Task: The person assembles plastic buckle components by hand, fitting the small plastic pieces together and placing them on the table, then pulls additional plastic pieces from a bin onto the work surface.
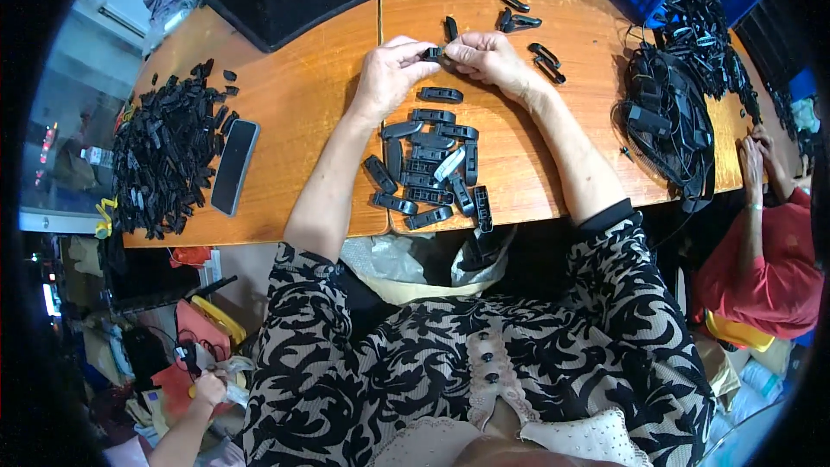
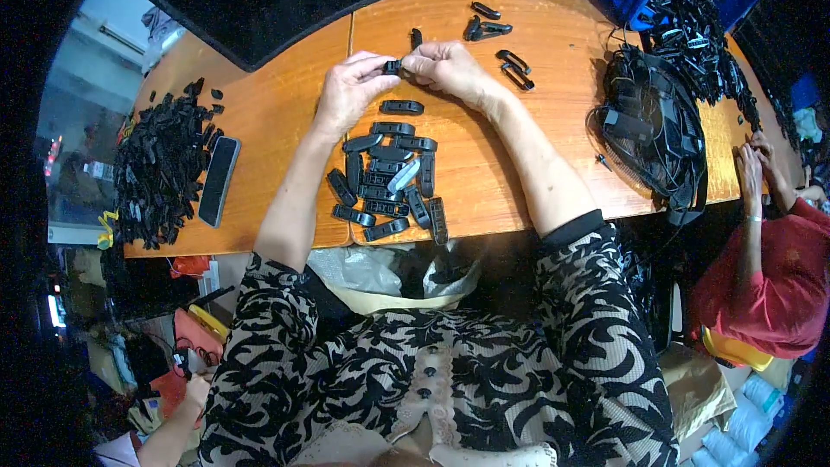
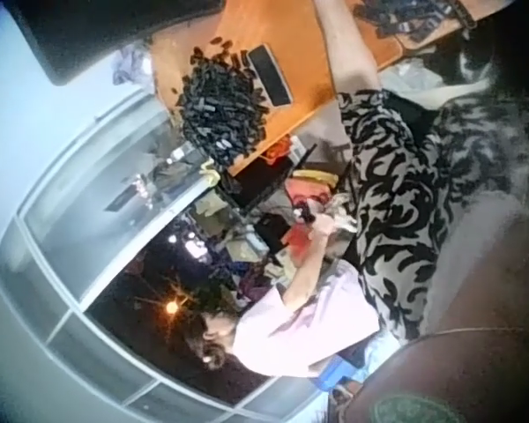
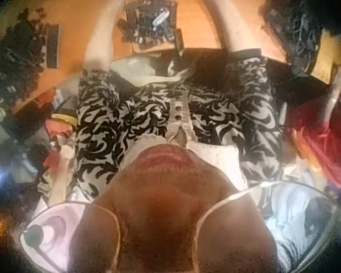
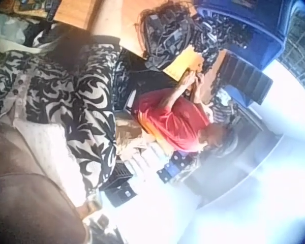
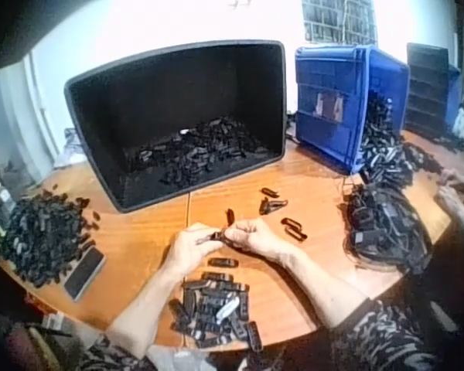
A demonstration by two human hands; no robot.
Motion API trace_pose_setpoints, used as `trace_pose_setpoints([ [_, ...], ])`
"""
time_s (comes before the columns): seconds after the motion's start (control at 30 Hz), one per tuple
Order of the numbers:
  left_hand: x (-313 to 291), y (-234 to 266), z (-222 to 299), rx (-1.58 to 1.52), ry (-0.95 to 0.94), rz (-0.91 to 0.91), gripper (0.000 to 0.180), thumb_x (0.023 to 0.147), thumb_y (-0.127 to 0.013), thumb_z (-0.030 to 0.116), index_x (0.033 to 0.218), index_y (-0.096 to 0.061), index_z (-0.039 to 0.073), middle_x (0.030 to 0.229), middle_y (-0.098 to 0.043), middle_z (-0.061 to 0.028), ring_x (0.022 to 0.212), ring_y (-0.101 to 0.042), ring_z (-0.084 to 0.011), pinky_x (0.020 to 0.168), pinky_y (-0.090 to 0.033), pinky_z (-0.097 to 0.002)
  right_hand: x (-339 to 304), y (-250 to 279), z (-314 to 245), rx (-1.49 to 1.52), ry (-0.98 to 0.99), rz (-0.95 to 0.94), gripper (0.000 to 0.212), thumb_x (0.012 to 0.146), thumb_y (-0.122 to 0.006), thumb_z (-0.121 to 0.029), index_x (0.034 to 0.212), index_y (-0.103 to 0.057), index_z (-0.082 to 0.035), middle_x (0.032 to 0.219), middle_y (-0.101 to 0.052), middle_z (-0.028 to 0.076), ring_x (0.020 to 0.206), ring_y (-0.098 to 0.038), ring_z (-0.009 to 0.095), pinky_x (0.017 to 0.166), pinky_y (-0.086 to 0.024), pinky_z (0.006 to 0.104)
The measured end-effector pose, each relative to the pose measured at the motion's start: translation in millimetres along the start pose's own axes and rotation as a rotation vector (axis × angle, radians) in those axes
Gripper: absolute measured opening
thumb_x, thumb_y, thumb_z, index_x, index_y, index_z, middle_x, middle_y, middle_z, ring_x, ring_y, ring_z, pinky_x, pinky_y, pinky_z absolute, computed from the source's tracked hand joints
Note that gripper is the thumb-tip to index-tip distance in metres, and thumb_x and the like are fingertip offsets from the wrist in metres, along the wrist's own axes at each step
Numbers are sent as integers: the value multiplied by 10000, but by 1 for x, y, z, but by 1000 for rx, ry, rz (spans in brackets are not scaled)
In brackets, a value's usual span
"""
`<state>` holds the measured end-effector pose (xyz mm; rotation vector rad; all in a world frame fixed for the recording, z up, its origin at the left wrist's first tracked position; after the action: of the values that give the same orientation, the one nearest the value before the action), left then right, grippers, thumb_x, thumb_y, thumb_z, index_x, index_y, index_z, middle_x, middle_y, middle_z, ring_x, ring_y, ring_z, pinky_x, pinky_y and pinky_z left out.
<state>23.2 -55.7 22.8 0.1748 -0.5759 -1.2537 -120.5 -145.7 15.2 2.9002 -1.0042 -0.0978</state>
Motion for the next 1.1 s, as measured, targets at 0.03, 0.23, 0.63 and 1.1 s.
trace_pose_setpoints([
  [0.03, 0, -1, 0, 3, 0, -5, 288, 805, -759, 37, 1085, -711, -11, 965, -654, -44, 887, -626, -125, 812, -509, -242, -2, 0, -1, -1, -3, 1, 233, 971, -625, -317, 948, -694, -96, 741, -567, -60, 651, -446, 41, 584, -346, 193],
  [0.23, -2, -5, 2, 17, -18, -16, 267, 802, -757, 27, 1064, -720, -9, 980, -667, -51, 889, -637, -131, 806, -520, -246, -8, 1, -5, -14, -50, -16, 242, 956, -642, -340, 915, -688, -106, 699, -523, -73, 606, -400, 28, 537, -288, 189],
  [0.63, -2, -7, 4, 61, -116, -13, 281, 783, -760, -4, 1061, -724, -9, 929, -680, -56, 861, -639, -133, 782, -514, -240, -3, 3, -6, -98, -162, 12, 249, 869, -734, -283, 806, -692, -46, 607, -542, -20, 502, -431, 73, 448, -312, 250],
  [1.1, 0, 6, 14, 56, -187, -135, 300, 731, -773, 16, 1029, -747, 22, 1118, -664, -86, 952, -636, -159, 824, -518, -277, -4, -10, -6, -216, 67, -28, 444, 877, -712, -435, 682, -685, -37, 578, -588, 48, 519, -519, 108, 485, -407, 291],
])
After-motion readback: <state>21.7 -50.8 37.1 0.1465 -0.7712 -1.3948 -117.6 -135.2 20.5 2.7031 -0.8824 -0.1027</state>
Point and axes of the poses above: each hand's wrist, its own x-axis towards the middle knuckle, its own y-axis out of the back of the hand, z = x × y, the point moved 5 cm from there along x, towards the middle knuckle
